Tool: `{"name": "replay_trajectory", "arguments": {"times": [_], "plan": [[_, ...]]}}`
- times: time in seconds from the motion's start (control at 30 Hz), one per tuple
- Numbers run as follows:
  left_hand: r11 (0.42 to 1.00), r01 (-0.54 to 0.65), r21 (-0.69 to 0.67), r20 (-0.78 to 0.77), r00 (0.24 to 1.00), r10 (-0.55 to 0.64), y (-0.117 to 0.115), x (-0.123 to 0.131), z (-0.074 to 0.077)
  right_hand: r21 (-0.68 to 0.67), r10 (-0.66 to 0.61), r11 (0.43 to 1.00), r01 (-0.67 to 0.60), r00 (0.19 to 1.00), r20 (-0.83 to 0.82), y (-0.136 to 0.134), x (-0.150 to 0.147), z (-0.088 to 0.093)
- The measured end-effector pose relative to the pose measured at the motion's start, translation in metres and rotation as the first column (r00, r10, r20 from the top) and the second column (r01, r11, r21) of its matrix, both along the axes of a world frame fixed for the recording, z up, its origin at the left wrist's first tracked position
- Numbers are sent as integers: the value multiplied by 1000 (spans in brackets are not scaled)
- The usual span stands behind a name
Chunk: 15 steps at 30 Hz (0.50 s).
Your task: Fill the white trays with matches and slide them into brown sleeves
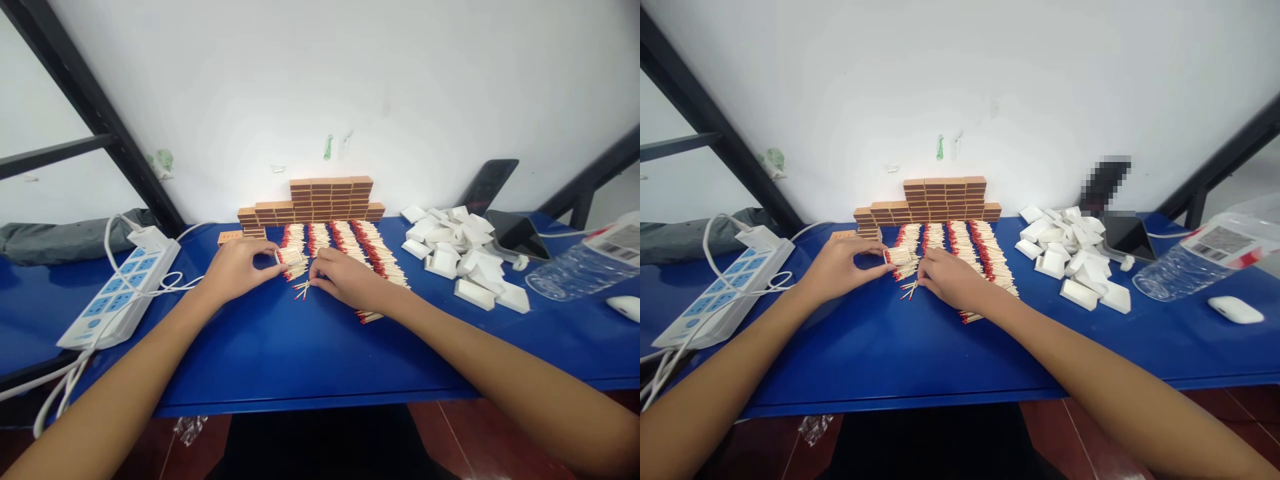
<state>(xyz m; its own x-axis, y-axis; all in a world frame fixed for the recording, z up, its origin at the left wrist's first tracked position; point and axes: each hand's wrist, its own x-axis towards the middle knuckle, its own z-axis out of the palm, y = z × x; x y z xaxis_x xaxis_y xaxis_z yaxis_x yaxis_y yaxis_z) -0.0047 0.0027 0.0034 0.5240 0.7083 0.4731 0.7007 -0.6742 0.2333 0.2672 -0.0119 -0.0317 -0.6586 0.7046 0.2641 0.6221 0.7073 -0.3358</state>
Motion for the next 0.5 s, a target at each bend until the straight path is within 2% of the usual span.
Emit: {"name": "replay_trajectory", "arguments": {"times": [0.27, 0.5], "plan": [[1000, 7, 14, 6, 1000, -7, 0, -1, 0, 43, 3, 999, -3, 1000, 10, -1, 1, 3], [1000, 23, 18, 25, 999, -23, -2, 2, 0, 138, -51, 989, 50, 999, 0, 1, 14, 16]]}}
